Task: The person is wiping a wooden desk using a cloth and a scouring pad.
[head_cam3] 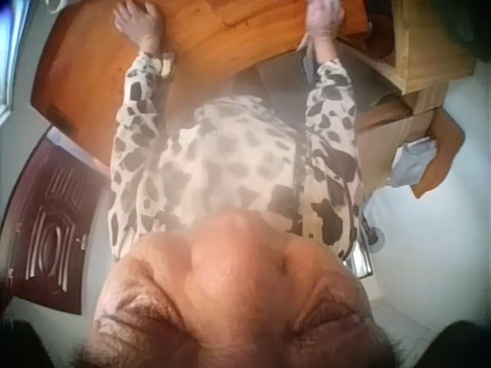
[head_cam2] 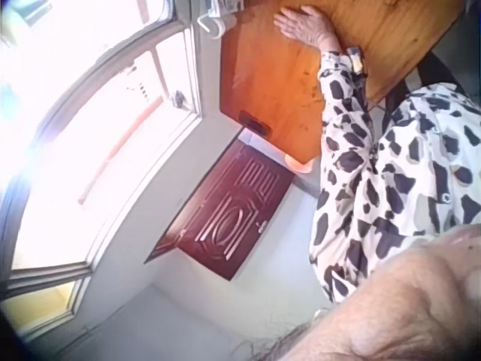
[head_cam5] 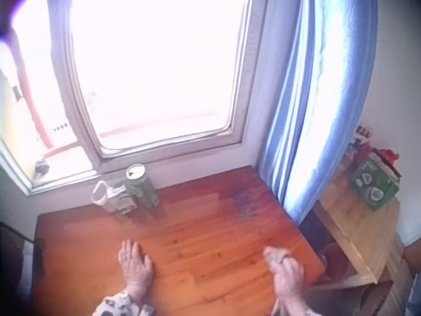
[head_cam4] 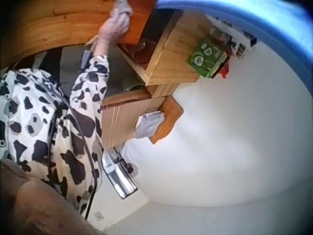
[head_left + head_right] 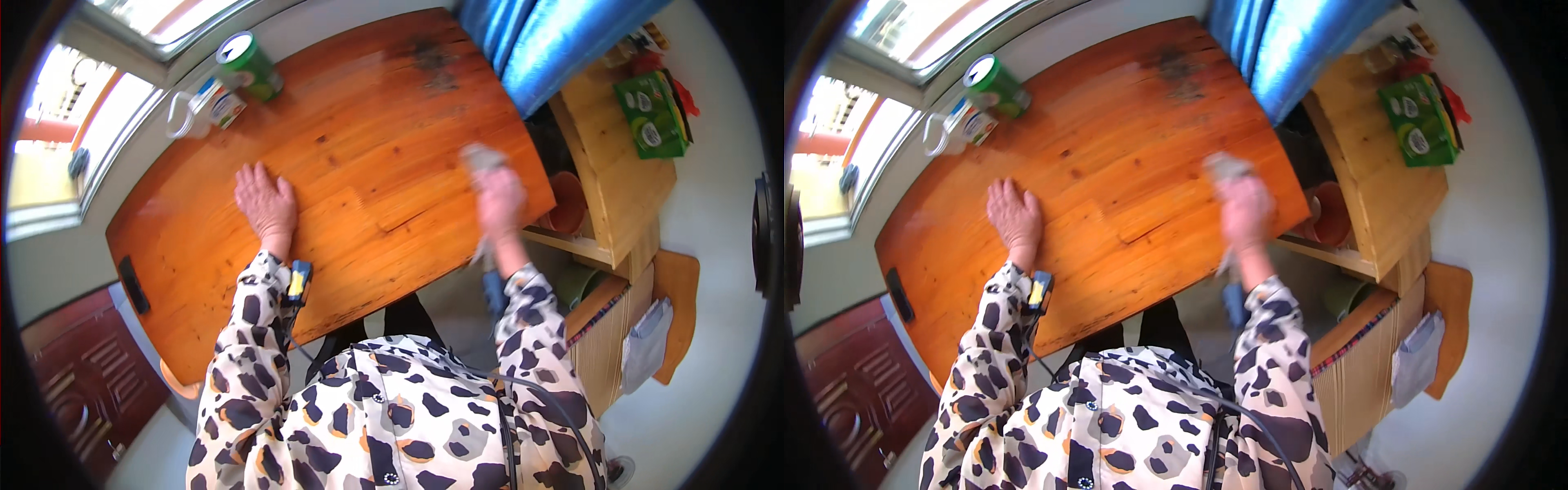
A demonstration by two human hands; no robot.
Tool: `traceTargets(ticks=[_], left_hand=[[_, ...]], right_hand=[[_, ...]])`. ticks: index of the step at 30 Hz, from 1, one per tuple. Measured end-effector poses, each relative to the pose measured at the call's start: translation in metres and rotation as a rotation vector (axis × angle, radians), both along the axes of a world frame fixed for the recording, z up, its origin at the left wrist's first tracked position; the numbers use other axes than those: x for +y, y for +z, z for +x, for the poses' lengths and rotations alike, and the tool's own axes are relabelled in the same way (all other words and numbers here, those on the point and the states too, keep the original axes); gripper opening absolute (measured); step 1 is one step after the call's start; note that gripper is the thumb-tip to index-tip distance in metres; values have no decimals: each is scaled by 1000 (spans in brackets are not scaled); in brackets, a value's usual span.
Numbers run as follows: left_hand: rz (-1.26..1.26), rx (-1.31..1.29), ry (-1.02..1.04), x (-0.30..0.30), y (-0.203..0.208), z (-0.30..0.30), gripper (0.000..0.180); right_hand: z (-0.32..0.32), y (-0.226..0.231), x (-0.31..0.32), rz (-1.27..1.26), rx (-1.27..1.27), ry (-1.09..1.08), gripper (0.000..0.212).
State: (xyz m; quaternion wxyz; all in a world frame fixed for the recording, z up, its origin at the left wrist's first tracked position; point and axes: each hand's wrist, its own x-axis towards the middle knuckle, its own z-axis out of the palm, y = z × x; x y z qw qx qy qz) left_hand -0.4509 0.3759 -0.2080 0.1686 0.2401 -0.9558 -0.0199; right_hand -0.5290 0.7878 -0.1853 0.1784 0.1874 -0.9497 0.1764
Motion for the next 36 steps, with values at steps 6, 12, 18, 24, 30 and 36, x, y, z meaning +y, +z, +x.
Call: traceTargets(ticks=[6, 12, 18, 24, 30, 36], left_hand=[[79, -36, -166, -7, 14, 38, 55], [80, -91, -320, -23, 26, 138, 56], [113, -130, -1, -80, 23, 244, 55], [43, -55, 37, -96, 13, 280, 56], [50, 5, 44, -101, -6, 280, 57], [107, 30, 14, -102, -14, 279, 58]], right_hand=[[-12, -24, -11, 198, 87, -266, 36], [125, 12, -195, 106, -177, 583, 32], [3, -11, -176, -46, -67, 489, 27], [-40, -27, -239, 97, 166, 113, 33], [130, 6, -406, 51, -88, 826, 19], [210, -2, -314, -10, -97, 1069, 25]])
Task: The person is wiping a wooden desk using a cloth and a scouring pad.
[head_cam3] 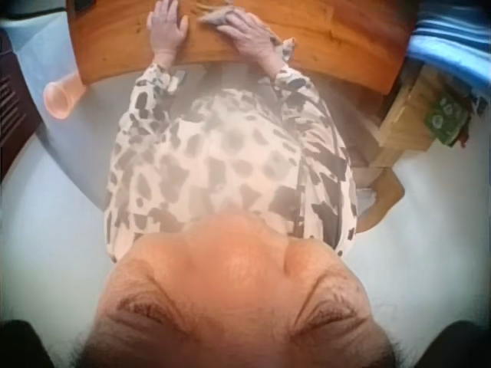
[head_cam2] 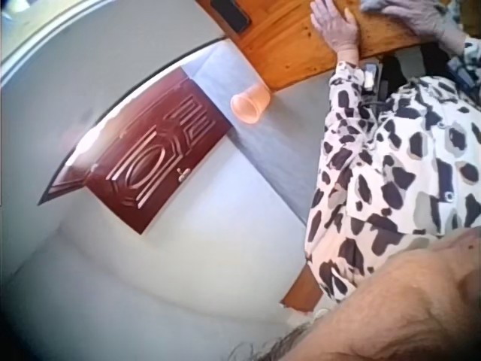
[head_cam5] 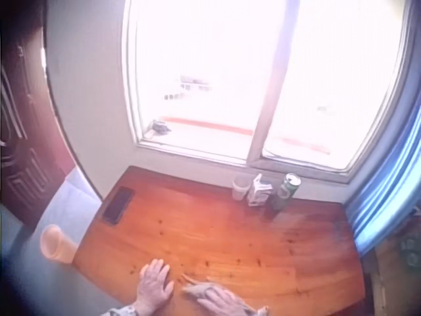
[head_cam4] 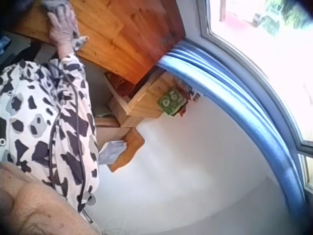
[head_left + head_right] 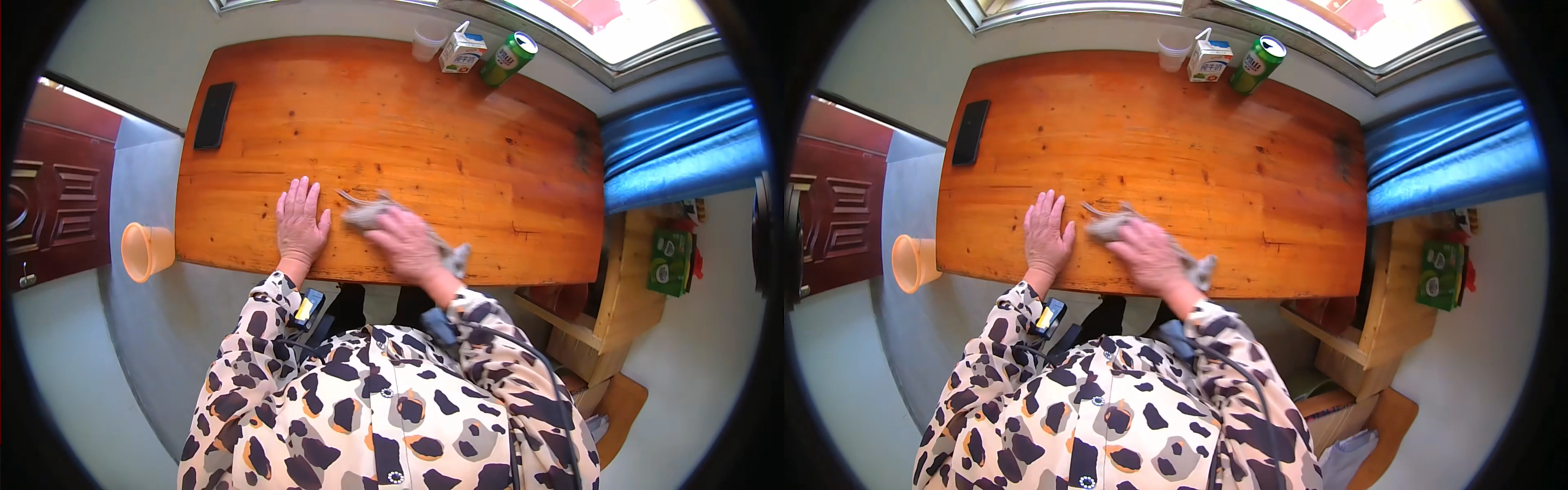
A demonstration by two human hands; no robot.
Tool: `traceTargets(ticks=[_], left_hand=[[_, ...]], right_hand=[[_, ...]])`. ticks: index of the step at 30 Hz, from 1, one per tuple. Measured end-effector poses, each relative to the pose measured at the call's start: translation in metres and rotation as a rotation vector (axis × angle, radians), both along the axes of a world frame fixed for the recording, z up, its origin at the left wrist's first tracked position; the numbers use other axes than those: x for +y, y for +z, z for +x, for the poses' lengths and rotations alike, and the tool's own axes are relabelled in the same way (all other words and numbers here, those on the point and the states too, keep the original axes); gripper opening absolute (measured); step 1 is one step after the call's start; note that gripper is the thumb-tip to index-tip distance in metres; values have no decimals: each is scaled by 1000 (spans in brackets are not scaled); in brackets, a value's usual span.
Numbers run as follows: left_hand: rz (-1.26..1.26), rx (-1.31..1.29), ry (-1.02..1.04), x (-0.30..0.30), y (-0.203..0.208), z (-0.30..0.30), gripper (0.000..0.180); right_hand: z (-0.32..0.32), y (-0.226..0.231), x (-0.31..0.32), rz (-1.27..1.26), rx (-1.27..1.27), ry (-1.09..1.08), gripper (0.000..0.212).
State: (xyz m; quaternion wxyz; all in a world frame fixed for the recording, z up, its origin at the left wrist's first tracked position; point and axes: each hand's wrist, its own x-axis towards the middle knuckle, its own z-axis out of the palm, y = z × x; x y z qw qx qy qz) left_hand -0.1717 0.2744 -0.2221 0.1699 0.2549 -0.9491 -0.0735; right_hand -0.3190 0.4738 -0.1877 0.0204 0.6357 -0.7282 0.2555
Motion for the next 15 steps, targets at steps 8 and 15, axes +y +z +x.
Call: traceTargets(ticks=[8, 15], left_hand=[[2, 11, 1, -2, -1, -12, 58], [3, -8, 3, -2, -2, -6, 57]], right_hand=[[-133, -23, 95, 33, 308, -982, 31], [-43, -12, -32, -33, 163, -414, 27]])
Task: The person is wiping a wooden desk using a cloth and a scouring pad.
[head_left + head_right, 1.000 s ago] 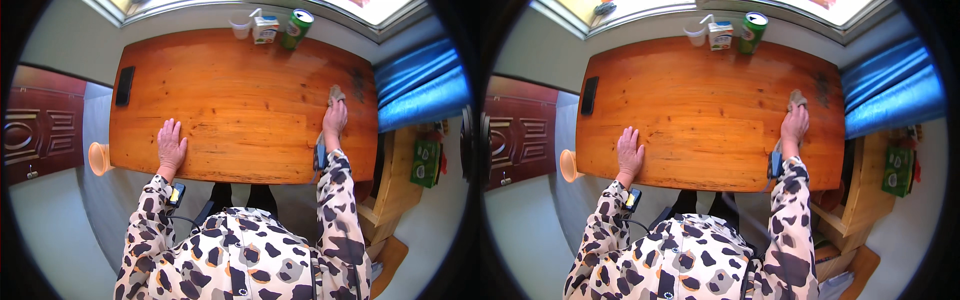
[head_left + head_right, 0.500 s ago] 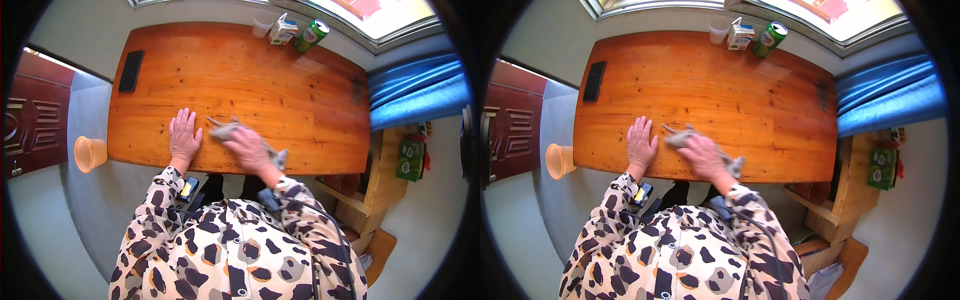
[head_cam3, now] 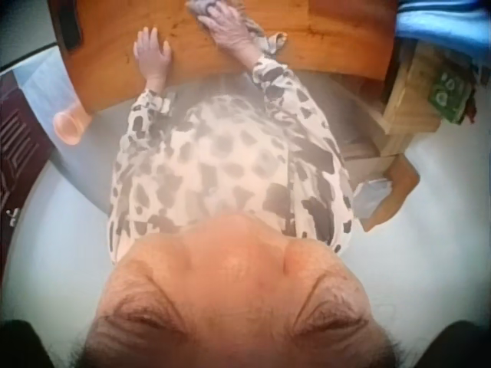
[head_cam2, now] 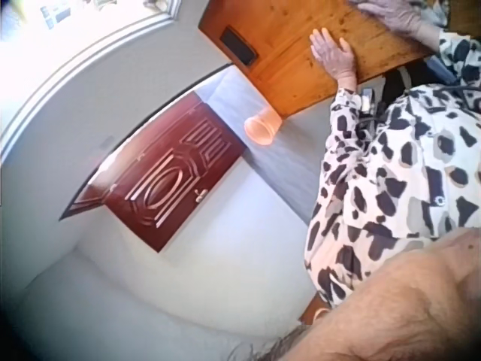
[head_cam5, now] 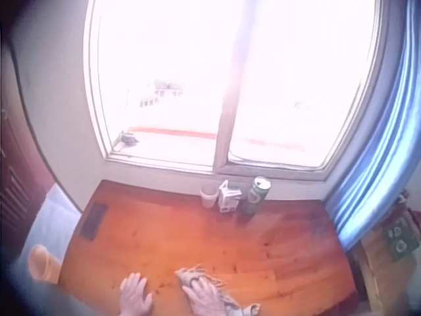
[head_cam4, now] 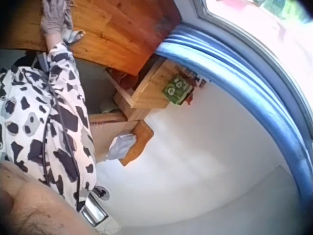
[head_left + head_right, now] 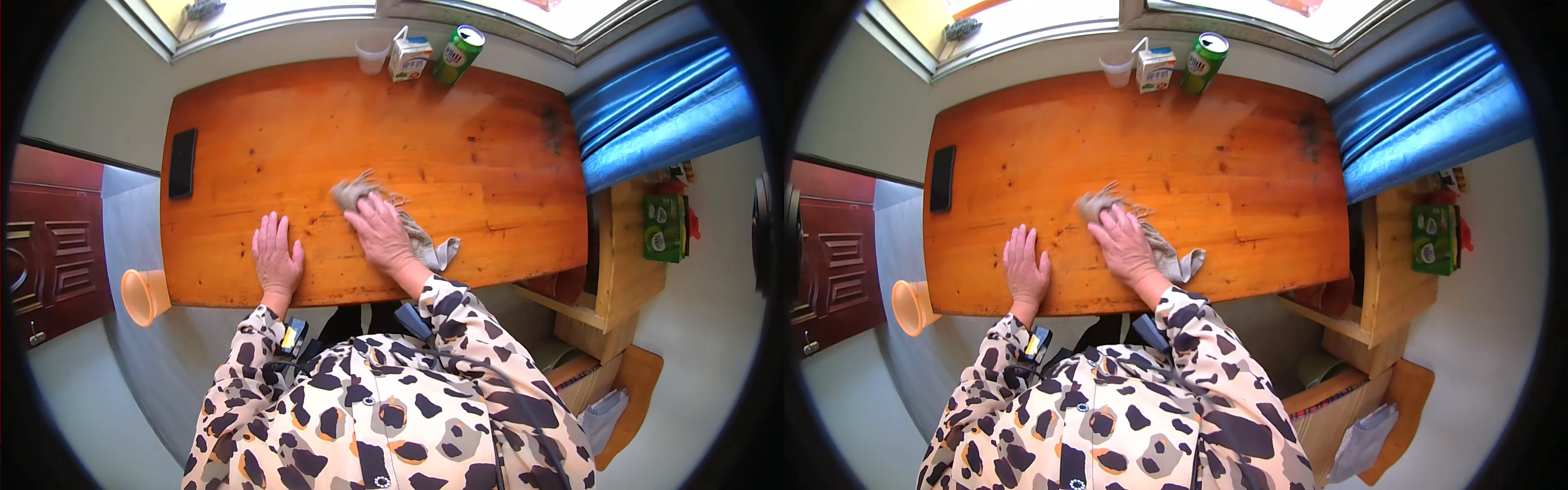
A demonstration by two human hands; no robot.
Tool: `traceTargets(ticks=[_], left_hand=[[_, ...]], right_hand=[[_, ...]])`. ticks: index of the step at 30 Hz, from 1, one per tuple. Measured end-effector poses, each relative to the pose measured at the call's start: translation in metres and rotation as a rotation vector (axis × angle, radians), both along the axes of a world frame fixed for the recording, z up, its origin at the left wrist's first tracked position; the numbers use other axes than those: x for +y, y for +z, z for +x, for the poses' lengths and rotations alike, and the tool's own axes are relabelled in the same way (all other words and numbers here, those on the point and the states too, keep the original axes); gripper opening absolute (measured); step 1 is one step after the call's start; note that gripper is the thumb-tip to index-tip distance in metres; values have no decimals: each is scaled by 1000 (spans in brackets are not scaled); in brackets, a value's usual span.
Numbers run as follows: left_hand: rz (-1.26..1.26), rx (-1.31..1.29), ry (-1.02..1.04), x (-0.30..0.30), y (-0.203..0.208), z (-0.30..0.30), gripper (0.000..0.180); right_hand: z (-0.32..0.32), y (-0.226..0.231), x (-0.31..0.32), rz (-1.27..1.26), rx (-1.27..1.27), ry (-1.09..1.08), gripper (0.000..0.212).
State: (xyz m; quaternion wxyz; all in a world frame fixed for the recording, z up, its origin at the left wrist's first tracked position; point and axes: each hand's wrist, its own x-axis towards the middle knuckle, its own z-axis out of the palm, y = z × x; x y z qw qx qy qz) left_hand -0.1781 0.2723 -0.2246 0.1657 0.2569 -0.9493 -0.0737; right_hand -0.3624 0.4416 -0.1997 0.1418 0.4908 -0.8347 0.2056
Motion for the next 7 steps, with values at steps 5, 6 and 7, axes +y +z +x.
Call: traceTargets(ticks=[5, 6, 7], left_hand=[[-20, -41, 6, 1, 5, 7, 61], [-25, -30, -7, 1, 3, 1, 61], [-37, -79, 4, 0, -1, 3, 64]], right_hand=[[-111, 19, 65, 40, -205, 10, 31], [-154, -1, 93, -118, -260, -75, 33], [-164, -4, 89, -126, -260, -69, 33]])
